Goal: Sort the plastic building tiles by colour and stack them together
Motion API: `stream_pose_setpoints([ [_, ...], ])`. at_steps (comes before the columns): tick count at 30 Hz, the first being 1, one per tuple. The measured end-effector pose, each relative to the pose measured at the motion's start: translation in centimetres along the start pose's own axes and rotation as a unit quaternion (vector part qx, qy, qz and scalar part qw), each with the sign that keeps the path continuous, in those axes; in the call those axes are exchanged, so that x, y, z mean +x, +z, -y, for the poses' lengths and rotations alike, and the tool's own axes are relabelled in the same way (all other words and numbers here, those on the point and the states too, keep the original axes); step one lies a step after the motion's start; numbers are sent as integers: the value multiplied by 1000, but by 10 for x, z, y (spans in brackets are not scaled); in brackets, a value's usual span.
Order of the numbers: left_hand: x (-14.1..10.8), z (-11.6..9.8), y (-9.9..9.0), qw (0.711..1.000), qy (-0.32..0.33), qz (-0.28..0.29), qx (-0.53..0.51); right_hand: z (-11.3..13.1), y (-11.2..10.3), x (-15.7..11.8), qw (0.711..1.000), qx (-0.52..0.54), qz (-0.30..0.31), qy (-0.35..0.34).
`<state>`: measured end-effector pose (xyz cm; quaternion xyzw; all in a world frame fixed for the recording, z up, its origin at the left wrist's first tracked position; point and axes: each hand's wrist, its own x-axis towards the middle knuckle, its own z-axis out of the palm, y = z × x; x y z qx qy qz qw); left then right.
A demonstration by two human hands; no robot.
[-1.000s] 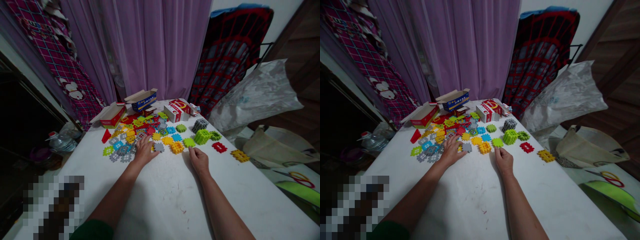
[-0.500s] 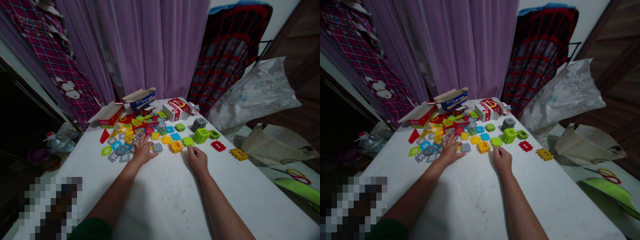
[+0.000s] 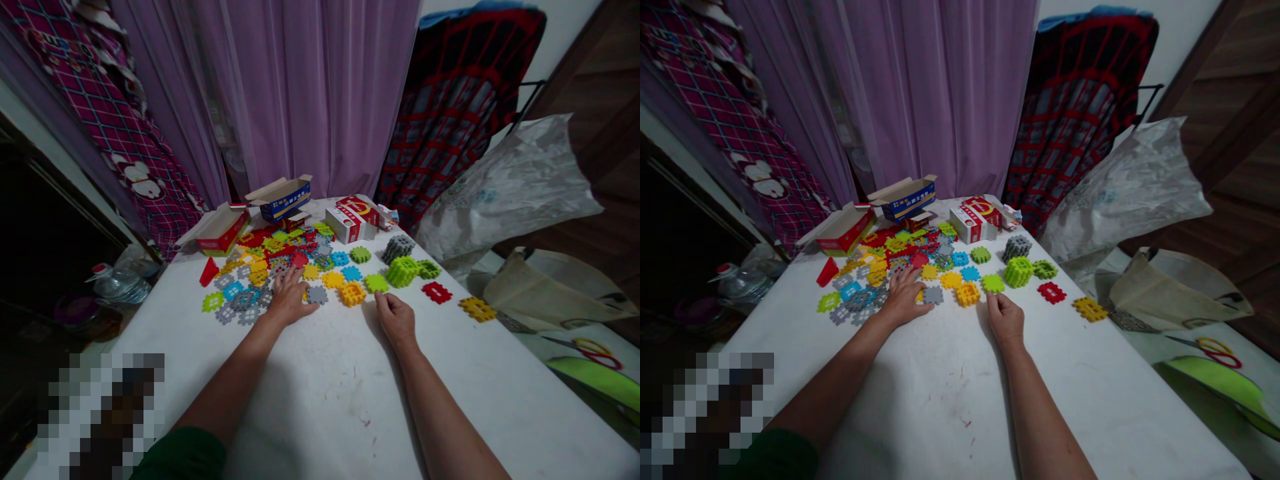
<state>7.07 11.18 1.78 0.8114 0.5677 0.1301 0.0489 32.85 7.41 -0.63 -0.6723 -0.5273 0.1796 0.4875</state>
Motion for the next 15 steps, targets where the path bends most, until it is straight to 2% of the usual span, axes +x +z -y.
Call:
stream_pose_setpoints([
  [9, -2, -5, 6, 1000, -16, 11, -22, 1, -1, -1, 1000, 11, -1, -2],
  [15, -7, 6, -4, 999, 4, 39, -3, 2, -2, 0, 1000, -8, 7, -3],
])
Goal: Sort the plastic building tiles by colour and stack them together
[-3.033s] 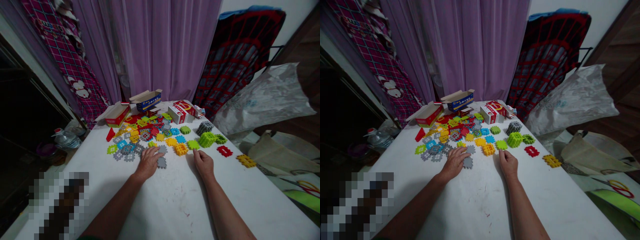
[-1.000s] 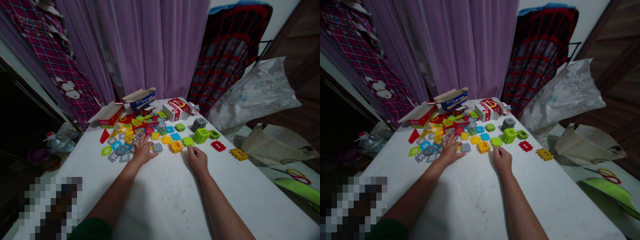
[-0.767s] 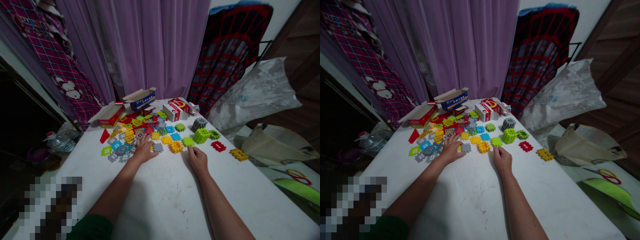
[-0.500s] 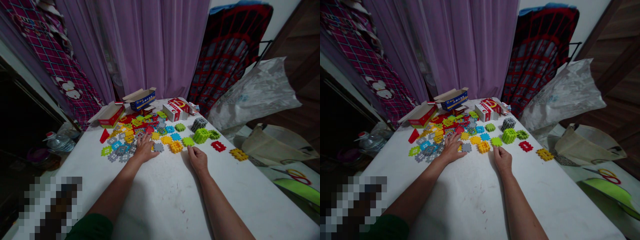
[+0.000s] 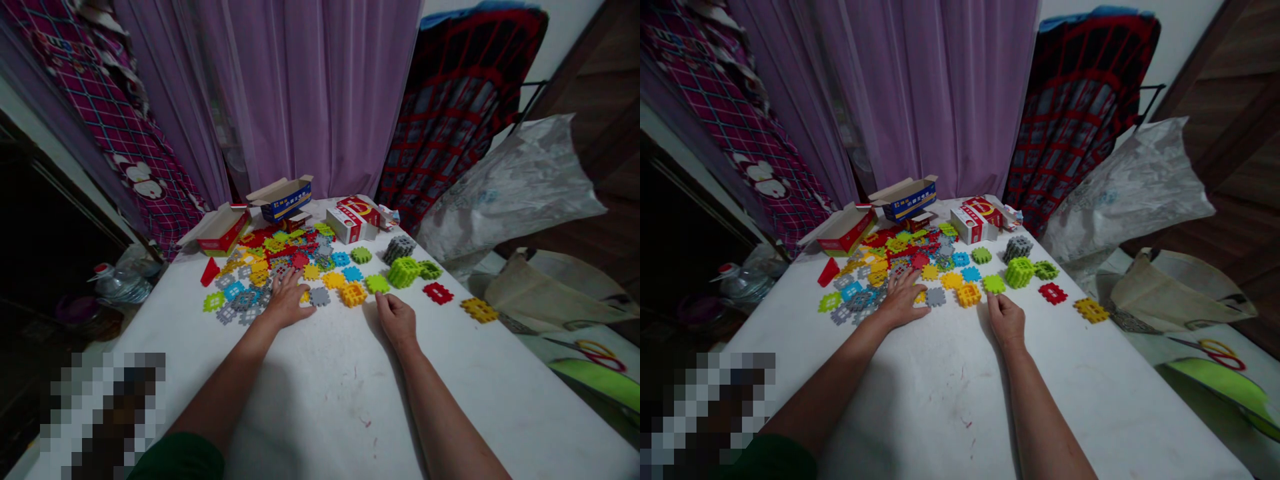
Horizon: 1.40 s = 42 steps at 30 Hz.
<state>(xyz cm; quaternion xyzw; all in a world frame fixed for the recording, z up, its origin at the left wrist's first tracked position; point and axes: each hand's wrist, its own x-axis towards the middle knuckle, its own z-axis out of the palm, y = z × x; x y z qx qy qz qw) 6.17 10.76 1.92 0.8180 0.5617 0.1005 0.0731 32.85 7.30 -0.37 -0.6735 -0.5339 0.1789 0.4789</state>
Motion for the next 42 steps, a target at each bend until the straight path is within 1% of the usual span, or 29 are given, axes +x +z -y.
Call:
stream_pose_setpoints([
  [3, -1, 4, -5, 1000, 8, 14, 12, -1, 0, 0, 1000, 1, 0, -1],
  [6, -1, 5, -6, 1000, 12, 6, 18, -1, 1, 0, 1000, 3, 1, 2],
  [18, 5, 1, 0, 1000, -7, -3, 21, -2, 2, -1, 1000, 17, -6, -2],
  [24, 8, -7, 2, 1000, -9, -9, 21, 0, 1, -1, 1000, 10, -6, 4],
  [30, 3, -19, 8, 997, -43, -56, 23, -4, 2, 0, 1000, -1, 1, -2],
  [33, 2, -19, 6, 998, -43, -53, 14, -5, 2, 0, 1000, 1, -6, -7],
  [36, 0, -21, 0, 998, -44, -43, 10, -4, 2, 0, 1000, 6, -4, -5],
  [39, -4, -28, -4, 998, -34, -50, 9, -3, 2, 0, 1000, 8, 1, 0],
  [40, -5, -31, -5, 998, -20, -53, 3, -3, 1, 0, 1000, 8, 1, 1],
  [42, -7, -36, -4, 999, 26, -45, -15, -2, 1, 0, 1000, 10, 0, 1],
])
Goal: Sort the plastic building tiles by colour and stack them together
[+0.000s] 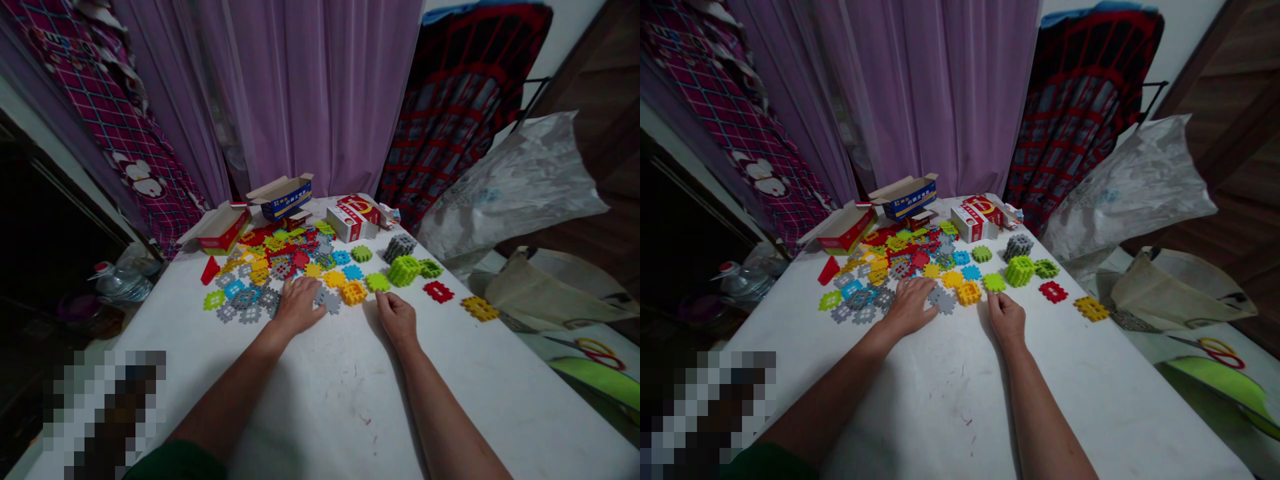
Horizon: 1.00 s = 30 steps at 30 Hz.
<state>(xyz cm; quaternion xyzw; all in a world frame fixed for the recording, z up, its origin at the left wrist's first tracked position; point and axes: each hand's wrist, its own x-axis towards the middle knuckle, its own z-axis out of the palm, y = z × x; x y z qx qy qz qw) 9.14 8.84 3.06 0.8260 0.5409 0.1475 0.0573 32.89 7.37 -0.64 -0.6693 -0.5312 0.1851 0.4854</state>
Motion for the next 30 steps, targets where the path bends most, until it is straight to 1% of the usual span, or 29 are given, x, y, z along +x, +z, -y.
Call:
stream_pose_setpoints([
  [2, -1, -2, 2, 998, 50, 26, -15, 0, 0, 0, 1000, 5, 1, -1],
  [4, 0, -1, 4, 995, 75, 56, -19, 0, 0, 0, 1000, 9, 3, -2],
  [7, 2, 1, 4, 994, 77, 70, -22, -1, 1, 0, 1000, 9, 2, -2],
  [14, 3, 0, 7, 997, 54, 47, -26, -4, 2, 1, 1000, -4, -5, -11],
  [20, 5, 2, 9, 997, 52, 49, -33, -2, 1, 0, 1000, 1, -5, -4],
  [22, 6, 3, 8, 999, 26, 30, -35, -2, 1, 0, 1000, 3, -4, -1],
  [25, 7, 6, 6, 997, -65, -24, -14, -2, 2, 0, 1000, 4, -2, 2],
  [27, 7, 7, 7, 993, -112, -45, 10, -2, 2, 0, 1000, 3, 0, 6],
  [30, 4, 7, 12, 991, -120, -50, 28, -2, 1, 0, 1000, 1, 2, 8],
])
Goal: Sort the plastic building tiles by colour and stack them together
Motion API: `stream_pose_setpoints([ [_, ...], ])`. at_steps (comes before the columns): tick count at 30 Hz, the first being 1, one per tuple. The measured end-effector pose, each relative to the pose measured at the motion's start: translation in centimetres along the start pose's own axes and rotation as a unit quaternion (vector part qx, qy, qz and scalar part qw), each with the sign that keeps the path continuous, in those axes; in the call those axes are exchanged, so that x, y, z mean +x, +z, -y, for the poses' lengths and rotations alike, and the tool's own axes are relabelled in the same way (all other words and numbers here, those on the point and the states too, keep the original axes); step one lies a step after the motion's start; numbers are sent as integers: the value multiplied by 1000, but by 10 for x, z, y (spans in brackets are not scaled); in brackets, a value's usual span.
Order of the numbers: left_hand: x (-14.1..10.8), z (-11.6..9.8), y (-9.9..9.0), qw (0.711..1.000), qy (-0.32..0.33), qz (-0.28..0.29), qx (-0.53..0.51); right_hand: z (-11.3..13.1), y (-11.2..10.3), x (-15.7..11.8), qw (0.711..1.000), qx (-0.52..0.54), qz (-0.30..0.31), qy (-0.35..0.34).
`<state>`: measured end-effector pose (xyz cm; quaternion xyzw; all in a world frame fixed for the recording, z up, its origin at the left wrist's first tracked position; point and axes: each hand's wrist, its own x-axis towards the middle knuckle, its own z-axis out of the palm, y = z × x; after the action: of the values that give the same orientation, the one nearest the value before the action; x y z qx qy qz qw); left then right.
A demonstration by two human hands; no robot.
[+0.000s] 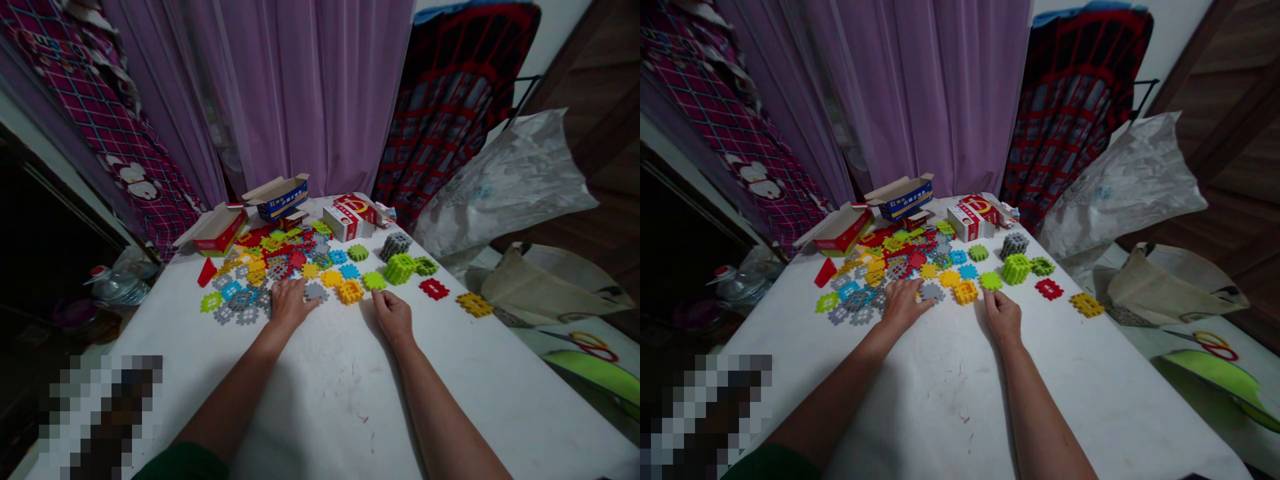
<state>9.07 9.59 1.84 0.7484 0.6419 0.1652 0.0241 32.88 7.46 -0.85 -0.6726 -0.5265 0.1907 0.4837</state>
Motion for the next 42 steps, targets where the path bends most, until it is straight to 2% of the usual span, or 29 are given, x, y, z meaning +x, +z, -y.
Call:
stream_pose_setpoints([
  [8, -6, -11, 4, 1000, 21, 5, 10, -1, -1, 0, 1000, -3, 4, 2],
  [17, -8, -20, 7, 999, 7, -28, 30, -2, 0, 1, 1000, -11, -4, -15],
  [23, -10, -23, 8, 999, -6, -29, 30, 0, -1, 0, 1000, -5, 1, -9],
  [35, -12, -19, 11, 998, -9, -49, 34, 2, -1, 0, 1000, -1, -1, -15],
  [42, -13, -18, 12, 998, -9, -38, 39, 0, 0, 0, 1000, -3, -3, -17],
])
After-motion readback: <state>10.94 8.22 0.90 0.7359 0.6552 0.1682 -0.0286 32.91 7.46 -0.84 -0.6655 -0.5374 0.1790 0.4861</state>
